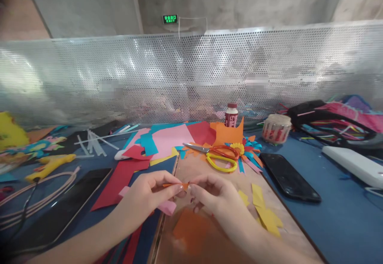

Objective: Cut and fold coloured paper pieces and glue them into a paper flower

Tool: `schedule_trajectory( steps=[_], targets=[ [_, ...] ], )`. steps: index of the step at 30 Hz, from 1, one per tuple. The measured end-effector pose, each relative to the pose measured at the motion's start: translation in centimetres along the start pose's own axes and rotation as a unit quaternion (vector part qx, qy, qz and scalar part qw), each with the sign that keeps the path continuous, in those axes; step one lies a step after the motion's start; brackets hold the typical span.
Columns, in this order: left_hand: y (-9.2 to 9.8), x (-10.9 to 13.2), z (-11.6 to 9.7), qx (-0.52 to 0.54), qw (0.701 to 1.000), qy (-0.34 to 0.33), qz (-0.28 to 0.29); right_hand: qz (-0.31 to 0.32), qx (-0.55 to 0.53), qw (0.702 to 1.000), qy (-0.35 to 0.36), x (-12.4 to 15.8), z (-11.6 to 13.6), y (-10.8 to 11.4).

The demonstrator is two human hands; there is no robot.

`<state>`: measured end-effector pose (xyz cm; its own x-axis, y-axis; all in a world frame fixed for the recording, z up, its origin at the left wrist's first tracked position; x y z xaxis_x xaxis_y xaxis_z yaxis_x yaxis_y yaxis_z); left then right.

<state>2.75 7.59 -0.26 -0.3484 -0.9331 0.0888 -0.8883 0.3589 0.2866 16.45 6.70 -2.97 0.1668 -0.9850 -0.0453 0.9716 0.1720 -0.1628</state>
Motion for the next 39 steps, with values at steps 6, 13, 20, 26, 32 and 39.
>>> schedule_trajectory(
  steps=[6, 13, 20, 26, 32, 39],
  targets=[
    [-0.17, -0.23, 0.05, 0.002, 1.000, 0.019, 0.007, 0.014, 0.037, 0.999, 0.009, -0.05, -0.29, -0.27],
    [-0.34, -0.43, 0.44, 0.046, 0.997, 0.053, 0.027, 0.019, -0.016, 1.000, -0.003, 0.01, -0.54, -0.18],
    [-0.63, -0.39, 0.45, 0.020, 0.998, 0.036, 0.043, 0.022, -0.018, 1.000, -0.003, -0.11, -0.34, -0.30],
    [-0.55, -0.43, 0.68, 0.018, 0.998, 0.047, 0.040, 0.022, -0.073, 0.997, -0.025, 0.01, -0.40, -0.63],
    [-0.35, -0.46, 0.61, 0.007, 0.998, 0.046, 0.033, 0.023, -0.085, 0.996, -0.024, 0.05, -0.58, -0.53],
    [-0.49, -0.54, 0.67, 0.003, 0.999, 0.041, 0.028, 0.026, -0.019, 0.999, 0.009, 0.04, -0.22, -1.04]
  ],
)
Point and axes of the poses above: each hand's wrist, its own x-axis away from the middle knuckle, its own y-axis out of the back of the hand, z = x × y, the point moved 7 cm from there along -x, towards the middle knuckle, and after that the axes turned 5 degrees about y, right-handed, at the moved point
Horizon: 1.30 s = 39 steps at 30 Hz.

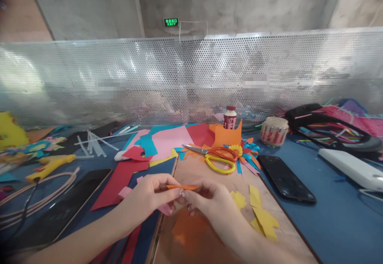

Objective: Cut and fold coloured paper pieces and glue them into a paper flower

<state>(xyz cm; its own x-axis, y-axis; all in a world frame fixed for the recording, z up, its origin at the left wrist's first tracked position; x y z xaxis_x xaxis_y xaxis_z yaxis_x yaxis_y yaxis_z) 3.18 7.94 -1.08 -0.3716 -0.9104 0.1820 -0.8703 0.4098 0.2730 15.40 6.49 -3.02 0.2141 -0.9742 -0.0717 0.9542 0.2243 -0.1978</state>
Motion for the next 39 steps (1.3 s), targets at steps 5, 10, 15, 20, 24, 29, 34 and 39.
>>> schedule_trajectory(
  steps=[5, 10, 15, 20, 24, 29, 34, 39],
  targets=[
    [0.0, 0.0, -0.1, -0.002, 1.000, -0.014, -0.002, -0.009, -0.008, 1.000, 0.001, 0.1, 0.0, -0.1],
    [-0.1, 0.3, -0.3, -0.001, 1.000, -0.011, 0.003, 0.004, -0.031, 0.999, -0.006, 0.2, -0.5, 0.1],
    [0.0, 0.5, -0.7, 0.010, 1.000, 0.001, 0.004, 0.025, -0.038, 0.999, -0.015, 0.1, -0.4, 0.2],
    [0.1, 0.4, -0.6, 0.022, 1.000, 0.007, 0.012, 0.038, -0.062, 0.997, -0.029, 0.0, -0.1, 0.0],
    [0.2, 0.2, -0.3, 0.048, 0.999, -0.004, 0.011, -0.007, -0.056, 0.998, -0.039, 0.0, 0.3, 0.7],
    [0.1, 0.2, -0.2, 0.051, 0.999, 0.007, 0.013, -0.043, 0.052, 0.997, -0.026, 0.2, 1.6, 1.6],
    [0.1, 0.2, -0.2, 0.046, 0.999, 0.020, 0.010, -0.004, 0.136, 0.991, 0.000, -0.1, 2.0, 1.0],
    [-0.3, -0.2, 0.4, 0.074, 0.997, 0.026, 0.029, -0.025, 0.157, 0.987, 0.031, -0.2, 2.2, 1.3]
  ],
)
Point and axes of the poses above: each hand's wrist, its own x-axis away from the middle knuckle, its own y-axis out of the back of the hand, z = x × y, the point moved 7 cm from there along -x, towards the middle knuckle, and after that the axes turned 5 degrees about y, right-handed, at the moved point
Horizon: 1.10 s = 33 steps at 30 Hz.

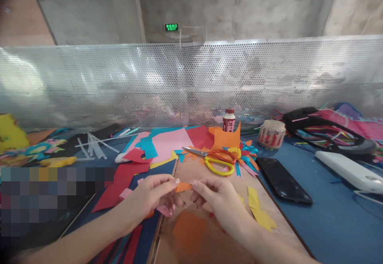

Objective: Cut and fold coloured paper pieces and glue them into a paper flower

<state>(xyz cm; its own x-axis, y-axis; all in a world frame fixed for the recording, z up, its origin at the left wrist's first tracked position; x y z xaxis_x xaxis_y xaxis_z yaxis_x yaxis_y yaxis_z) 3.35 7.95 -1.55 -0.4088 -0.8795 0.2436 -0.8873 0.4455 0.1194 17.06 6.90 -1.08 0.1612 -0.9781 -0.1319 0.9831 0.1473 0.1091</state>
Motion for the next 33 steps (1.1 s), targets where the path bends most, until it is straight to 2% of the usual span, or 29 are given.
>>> schedule_trajectory(
  steps=[3, 5, 8, 11, 14, 17, 19, 21, 23, 27, 30, 33],
  targets=[
    [-0.5, -0.2, 0.5, -0.001, 1.000, 0.006, 0.030, -0.010, -0.001, 1.000, -0.004, 0.1, -0.2, 0.0],
    [-0.7, -0.1, 0.4, -0.016, 0.999, -0.015, 0.037, -0.011, -0.027, 0.999, -0.026, 0.3, -0.8, -0.2],
    [-0.9, 0.2, -0.1, -0.041, 0.997, -0.053, 0.049, 0.026, -0.077, 0.996, -0.027, 0.4, -1.2, -1.2],
    [-1.2, 0.5, -0.4, -0.066, 0.993, -0.074, 0.071, 0.064, -0.055, 0.996, -0.003, 0.5, -1.0, -1.7],
    [-1.4, 0.6, -0.6, -0.074, 0.991, -0.078, 0.079, 0.077, -0.035, 0.996, -0.002, 0.6, -0.7, -1.8],
    [-1.3, 0.6, -0.7, -0.066, 0.991, -0.080, 0.084, 0.084, -0.105, 0.991, -0.016, 0.7, -0.4, -2.0],
    [-1.0, 0.6, -1.0, -0.046, 0.992, -0.091, 0.080, 0.078, -0.205, 0.975, -0.047, 0.7, -0.8, -2.2],
    [-0.5, 0.6, -1.4, -0.029, 0.991, -0.116, 0.052, 0.084, -0.303, 0.945, -0.089, 0.9, -1.5, -2.6],
    [-0.2, 0.7, -1.8, -0.030, 0.989, -0.141, 0.032, 0.117, -0.376, 0.912, -0.119, 1.3, -2.0, -3.4],
    [-0.6, 1.1, -2.4, -0.029, 0.983, -0.175, 0.046, 0.199, -0.454, 0.858, -0.135, 2.3, -1.9, -4.9],
    [-0.7, 1.1, -2.5, 0.010, 0.981, -0.187, 0.045, 0.242, -0.444, 0.852, -0.140, 3.0, -1.6, -5.6],
    [-0.8, 1.0, -2.1, 0.035, 0.986, -0.153, 0.056, 0.242, -0.382, 0.881, -0.141, 3.2, -1.4, -5.8]
  ],
)
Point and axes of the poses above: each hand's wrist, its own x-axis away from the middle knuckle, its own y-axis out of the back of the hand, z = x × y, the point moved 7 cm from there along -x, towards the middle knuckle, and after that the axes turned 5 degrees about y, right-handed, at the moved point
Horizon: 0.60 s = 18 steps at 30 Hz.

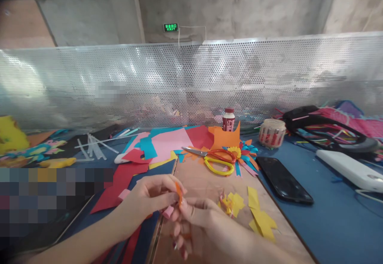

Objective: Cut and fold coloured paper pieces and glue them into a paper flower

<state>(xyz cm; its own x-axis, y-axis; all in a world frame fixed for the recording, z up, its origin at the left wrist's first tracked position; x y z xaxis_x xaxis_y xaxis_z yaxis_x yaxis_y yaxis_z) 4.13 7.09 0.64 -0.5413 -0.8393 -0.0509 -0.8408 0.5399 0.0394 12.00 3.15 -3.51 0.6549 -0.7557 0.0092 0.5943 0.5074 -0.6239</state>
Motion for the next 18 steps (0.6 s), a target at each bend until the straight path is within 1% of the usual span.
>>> schedule_trajectory(
  steps=[2, 3, 4, 5, 7, 9, 10, 11, 12, 13, 16, 18],
  targets=[
    [0.3, 0.0, 0.3, 0.002, 0.999, 0.034, -0.022, -0.050, 0.096, 0.994, -0.001, 0.1, 0.3, 0.5],
    [0.5, 0.0, 0.4, -0.003, 0.998, 0.052, -0.042, -0.088, 0.160, 0.983, 0.002, 0.2, 0.7, 0.9],
    [0.7, 0.1, 0.4, -0.011, 0.996, 0.067, -0.061, -0.128, 0.229, 0.965, 0.009, 0.4, 1.2, 1.4],
    [0.9, 0.1, 0.3, -0.021, 0.994, 0.076, -0.078, -0.167, 0.297, 0.940, 0.023, 0.7, 2.0, 1.8],
    [1.1, 0.2, 0.0, -0.037, 0.991, 0.077, -0.105, -0.219, 0.420, 0.878, 0.070, 1.2, 3.8, 2.1],
    [1.2, 0.2, -0.1, -0.047, 0.989, 0.070, -0.119, -0.240, 0.515, 0.813, 0.122, 1.6, 5.4, 1.9],
    [1.3, 0.2, 0.0, -0.052, 0.989, 0.068, -0.122, -0.244, 0.549, 0.787, 0.139, 1.7, 5.9, 1.8],
    [1.2, 0.2, 0.1, -0.057, 0.989, 0.068, -0.118, -0.242, 0.572, 0.770, 0.147, 1.7, 6.2, 1.7],
    [1.1, 0.2, 0.3, -0.064, 0.990, 0.068, -0.106, -0.233, 0.585, 0.763, 0.149, 1.7, 6.4, 1.7],
    [0.8, 0.2, 0.5, -0.073, 0.991, 0.064, -0.089, -0.217, 0.589, 0.765, 0.148, 1.6, 6.3, 1.6],
    [0.2, 0.2, 0.9, -0.102, 0.993, 0.046, -0.044, -0.155, 0.590, 0.779, 0.147, 1.2, 5.8, 1.0],
    [0.2, 0.2, 1.1, -0.120, 0.991, 0.041, -0.040, -0.136, 0.586, 0.786, 0.142, 1.0, 5.4, 0.9]
  ],
)
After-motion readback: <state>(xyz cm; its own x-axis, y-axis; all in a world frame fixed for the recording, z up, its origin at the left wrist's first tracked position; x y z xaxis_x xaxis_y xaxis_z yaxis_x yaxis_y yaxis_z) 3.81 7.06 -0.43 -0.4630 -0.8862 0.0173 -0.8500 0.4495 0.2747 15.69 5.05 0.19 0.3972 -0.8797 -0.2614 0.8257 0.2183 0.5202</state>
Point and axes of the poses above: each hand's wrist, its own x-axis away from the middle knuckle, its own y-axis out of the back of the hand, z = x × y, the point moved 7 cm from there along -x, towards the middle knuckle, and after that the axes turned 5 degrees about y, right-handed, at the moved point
